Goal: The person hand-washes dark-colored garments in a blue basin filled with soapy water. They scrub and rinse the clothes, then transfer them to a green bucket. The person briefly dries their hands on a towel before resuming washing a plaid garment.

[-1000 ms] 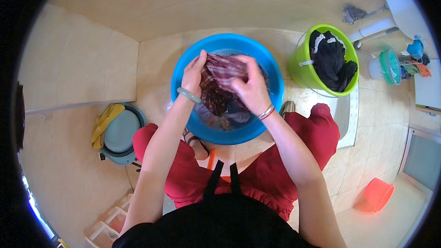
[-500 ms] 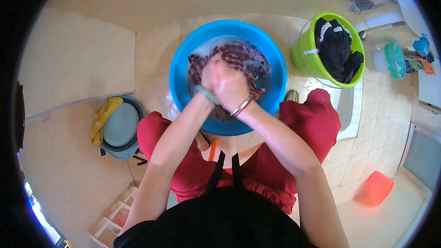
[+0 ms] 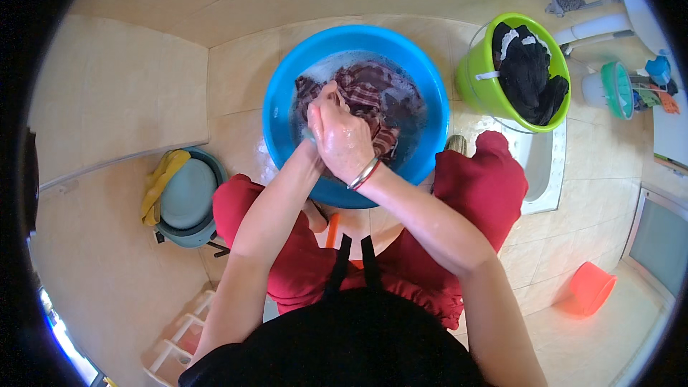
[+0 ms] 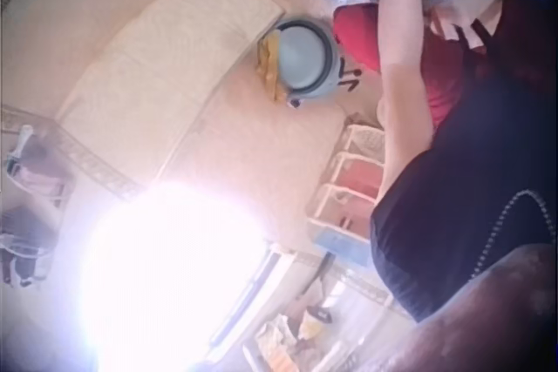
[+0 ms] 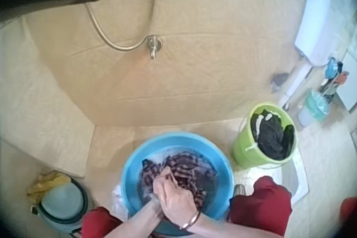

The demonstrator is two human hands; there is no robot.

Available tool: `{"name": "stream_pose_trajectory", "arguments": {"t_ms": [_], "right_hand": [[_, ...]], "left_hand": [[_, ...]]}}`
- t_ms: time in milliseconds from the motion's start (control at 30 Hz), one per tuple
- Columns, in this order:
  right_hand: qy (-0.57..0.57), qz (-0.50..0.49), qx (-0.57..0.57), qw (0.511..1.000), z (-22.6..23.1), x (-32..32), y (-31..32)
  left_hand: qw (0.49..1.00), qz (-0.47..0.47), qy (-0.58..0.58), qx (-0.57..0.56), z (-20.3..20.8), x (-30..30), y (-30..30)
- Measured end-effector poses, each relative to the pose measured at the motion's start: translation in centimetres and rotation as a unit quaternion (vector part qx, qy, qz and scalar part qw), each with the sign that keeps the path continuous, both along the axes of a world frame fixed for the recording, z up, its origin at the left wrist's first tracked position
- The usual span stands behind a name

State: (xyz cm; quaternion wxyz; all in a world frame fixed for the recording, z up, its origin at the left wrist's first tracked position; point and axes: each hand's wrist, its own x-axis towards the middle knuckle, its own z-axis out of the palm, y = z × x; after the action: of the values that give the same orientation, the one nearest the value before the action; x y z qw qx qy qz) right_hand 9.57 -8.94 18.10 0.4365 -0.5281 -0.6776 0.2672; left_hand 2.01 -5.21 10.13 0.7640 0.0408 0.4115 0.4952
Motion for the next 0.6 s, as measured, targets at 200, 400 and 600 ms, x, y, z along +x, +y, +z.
{"name": "stream_pose_trajectory", "arguments": {"t_ms": [200,400,600], "right_hand": [[-0.099,-0.094,-0.087,0.987,-6.1,5.2,5.7],[-0.054,0.017,0.068,0.996,-0.5,-0.4,0.1],[-0.127,-0.127,-0.127,0.975,-8.6,7.7,5.2]], "left_hand": [[0.983,0.025,0.157,-0.087,5.8,4.9,-1.9],[0.974,-0.063,-0.166,0.141,-0.6,-1.2,-1.7],[0.987,-0.045,0.146,-0.056,7.3,4.5,-1.8]]}}
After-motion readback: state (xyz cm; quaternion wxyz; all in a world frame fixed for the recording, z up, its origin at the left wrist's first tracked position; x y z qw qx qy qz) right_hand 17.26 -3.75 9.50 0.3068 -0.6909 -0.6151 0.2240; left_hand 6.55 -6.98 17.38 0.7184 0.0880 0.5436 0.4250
